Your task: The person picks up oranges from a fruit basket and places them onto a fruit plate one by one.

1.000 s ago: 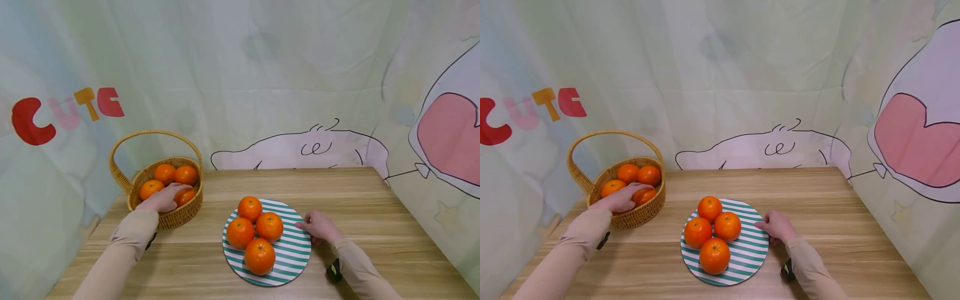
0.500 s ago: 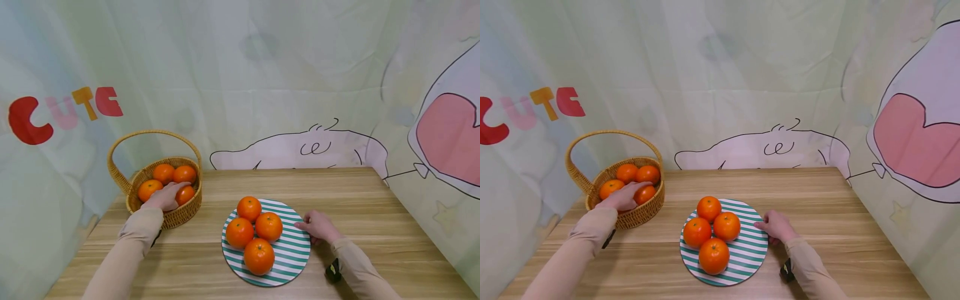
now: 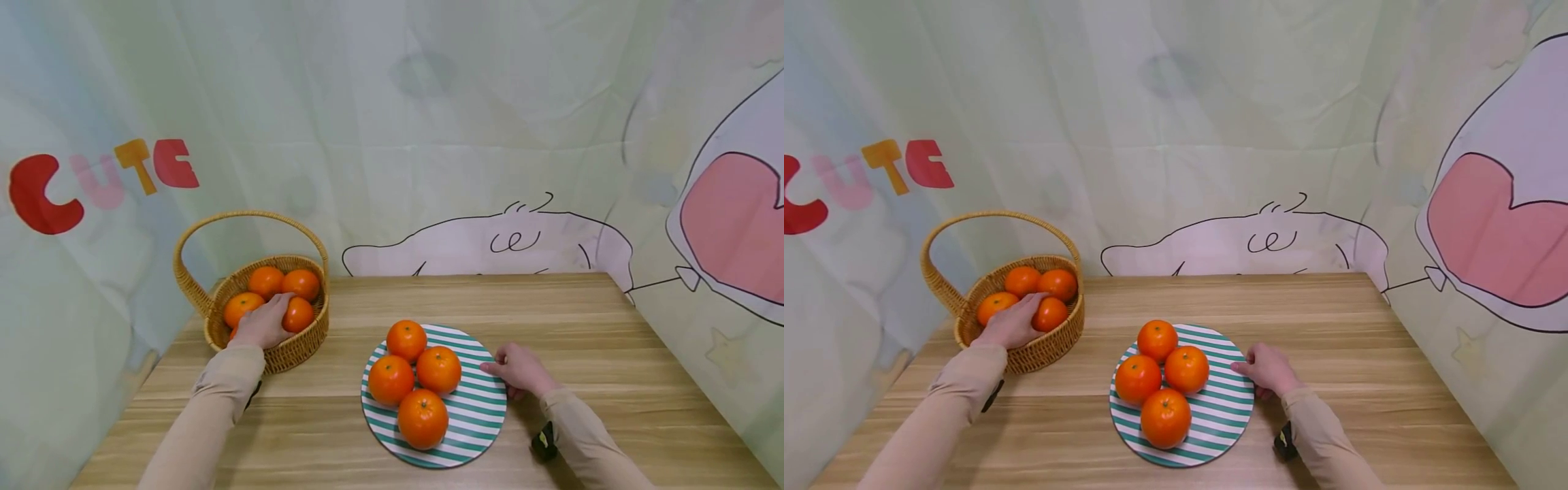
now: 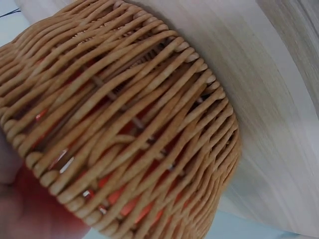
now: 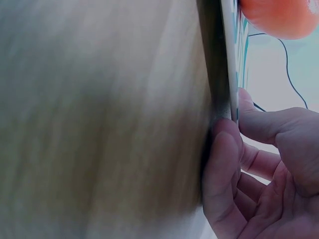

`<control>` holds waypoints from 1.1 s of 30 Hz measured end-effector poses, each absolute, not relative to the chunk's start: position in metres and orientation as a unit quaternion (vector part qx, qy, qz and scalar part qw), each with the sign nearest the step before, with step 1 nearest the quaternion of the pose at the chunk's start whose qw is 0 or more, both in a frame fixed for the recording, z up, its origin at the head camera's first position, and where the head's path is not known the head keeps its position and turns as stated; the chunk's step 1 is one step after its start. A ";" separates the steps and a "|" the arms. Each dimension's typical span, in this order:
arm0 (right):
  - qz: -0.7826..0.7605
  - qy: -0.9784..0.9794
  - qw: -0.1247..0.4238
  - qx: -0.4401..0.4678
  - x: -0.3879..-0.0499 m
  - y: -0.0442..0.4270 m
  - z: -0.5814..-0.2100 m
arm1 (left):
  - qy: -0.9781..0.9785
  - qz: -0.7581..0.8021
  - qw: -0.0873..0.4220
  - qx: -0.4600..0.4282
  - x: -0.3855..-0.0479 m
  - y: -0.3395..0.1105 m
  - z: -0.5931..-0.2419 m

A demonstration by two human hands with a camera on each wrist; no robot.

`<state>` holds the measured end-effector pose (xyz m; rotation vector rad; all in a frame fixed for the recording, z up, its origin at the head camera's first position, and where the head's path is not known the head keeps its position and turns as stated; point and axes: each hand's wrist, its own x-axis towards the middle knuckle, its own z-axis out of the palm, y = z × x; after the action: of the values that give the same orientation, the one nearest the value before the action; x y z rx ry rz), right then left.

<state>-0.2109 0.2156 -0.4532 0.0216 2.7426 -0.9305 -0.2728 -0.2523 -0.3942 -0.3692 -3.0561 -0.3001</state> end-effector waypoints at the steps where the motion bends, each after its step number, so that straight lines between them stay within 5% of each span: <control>1: -0.319 0.940 0.122 0.007 -0.211 0.216 -0.453 | -0.987 -0.097 0.029 -0.121 -0.273 -0.252 -0.395; 33: -0.324 0.939 0.117 0.001 -0.211 0.216 -0.452 | -0.969 -0.199 0.143 -0.032 -0.264 -0.250 -0.395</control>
<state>-0.2105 0.2156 -0.4524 0.0029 2.7486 -0.9479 -0.2642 -0.2505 -0.3946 -0.0935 -2.7955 -0.5741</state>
